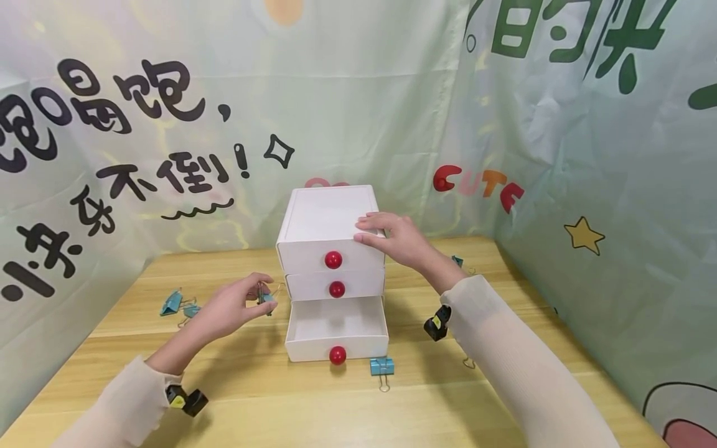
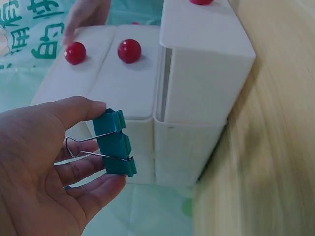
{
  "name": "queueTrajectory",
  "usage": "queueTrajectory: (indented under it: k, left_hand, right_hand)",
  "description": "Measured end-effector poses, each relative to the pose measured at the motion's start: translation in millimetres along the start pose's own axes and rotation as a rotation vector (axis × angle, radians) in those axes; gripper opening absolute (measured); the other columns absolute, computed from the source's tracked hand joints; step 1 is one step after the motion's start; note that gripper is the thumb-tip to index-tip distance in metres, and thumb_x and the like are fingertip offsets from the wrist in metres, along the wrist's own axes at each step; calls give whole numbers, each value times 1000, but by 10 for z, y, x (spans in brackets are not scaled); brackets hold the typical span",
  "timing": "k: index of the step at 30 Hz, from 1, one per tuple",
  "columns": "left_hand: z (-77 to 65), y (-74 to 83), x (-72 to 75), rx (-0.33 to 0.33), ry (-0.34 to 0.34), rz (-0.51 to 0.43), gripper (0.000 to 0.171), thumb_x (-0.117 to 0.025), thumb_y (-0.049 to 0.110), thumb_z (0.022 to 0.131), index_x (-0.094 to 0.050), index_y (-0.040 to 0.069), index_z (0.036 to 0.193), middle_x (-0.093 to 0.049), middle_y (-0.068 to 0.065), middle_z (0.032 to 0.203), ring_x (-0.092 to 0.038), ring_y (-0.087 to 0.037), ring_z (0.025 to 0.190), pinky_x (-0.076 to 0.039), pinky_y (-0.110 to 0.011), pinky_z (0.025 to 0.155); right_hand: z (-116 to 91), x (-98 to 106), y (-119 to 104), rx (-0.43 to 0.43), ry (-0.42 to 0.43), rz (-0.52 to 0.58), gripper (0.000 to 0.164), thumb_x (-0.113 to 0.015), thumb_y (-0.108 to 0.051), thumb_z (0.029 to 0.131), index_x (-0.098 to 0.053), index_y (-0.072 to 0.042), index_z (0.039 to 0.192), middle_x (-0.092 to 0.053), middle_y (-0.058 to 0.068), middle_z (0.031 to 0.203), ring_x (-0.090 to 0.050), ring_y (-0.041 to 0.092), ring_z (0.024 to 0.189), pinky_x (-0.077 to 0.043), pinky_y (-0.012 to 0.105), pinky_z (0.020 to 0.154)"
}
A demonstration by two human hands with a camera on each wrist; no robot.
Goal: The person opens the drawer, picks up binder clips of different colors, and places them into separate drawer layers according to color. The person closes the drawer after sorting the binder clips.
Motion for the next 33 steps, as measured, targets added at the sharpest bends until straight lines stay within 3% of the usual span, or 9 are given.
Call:
queueTrajectory:
  k: [13, 20, 26, 33]
  left_hand:
    - [-75, 239, 48, -155, -47, -53, 43, -71, 36, 91, -58, 15, 126, -63, 14, 100, -64, -17, 99, -53, -41, 84]
    - [-9, 372, -61, -205, -126, -37, 49, -71, 37, 90, -58, 13, 131, -62, 11, 102, -62, -13, 99, -52, -38, 87]
    - [31, 486, -190, -250, -219, 14, 53, -70, 37, 91, -55, 12, 136, -65, 0, 113, -60, -10, 96, -52, -36, 86]
    - [51, 600, -294, -309, -230, 51, 52, -70, 36, 91, -55, 10, 134, -63, 5, 108, -60, -11, 95, -52, -36, 87]
  right_hand:
    - [3, 11, -4, -5, -5, -5, 51, -66, -50, 89, -65, -19, 131, -55, -1, 140, -38, 20, 138, -30, 54, 111]
    - [4, 16, 1, -3, -8, -6, 52, -66, -51, 90, -64, -19, 132, -53, 0, 142, -38, 21, 139, -29, 55, 111]
    - [-10, 16, 0, 5, 1, -16, 52, -66, -50, 90, -64, -19, 132, -54, 0, 142, -38, 21, 139, -30, 54, 111]
    - [-13, 2, -16, 9, 9, -8, 51, -66, -49, 90, -65, -19, 131, -55, 0, 141, -39, 21, 138, -31, 53, 111]
Point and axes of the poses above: each hand's wrist, its own z-axis towards the middle knuckle, its own x-axis out of the back of the hand, y = z × x, the point moved 8 cm from there along z, towards the middle knuckle
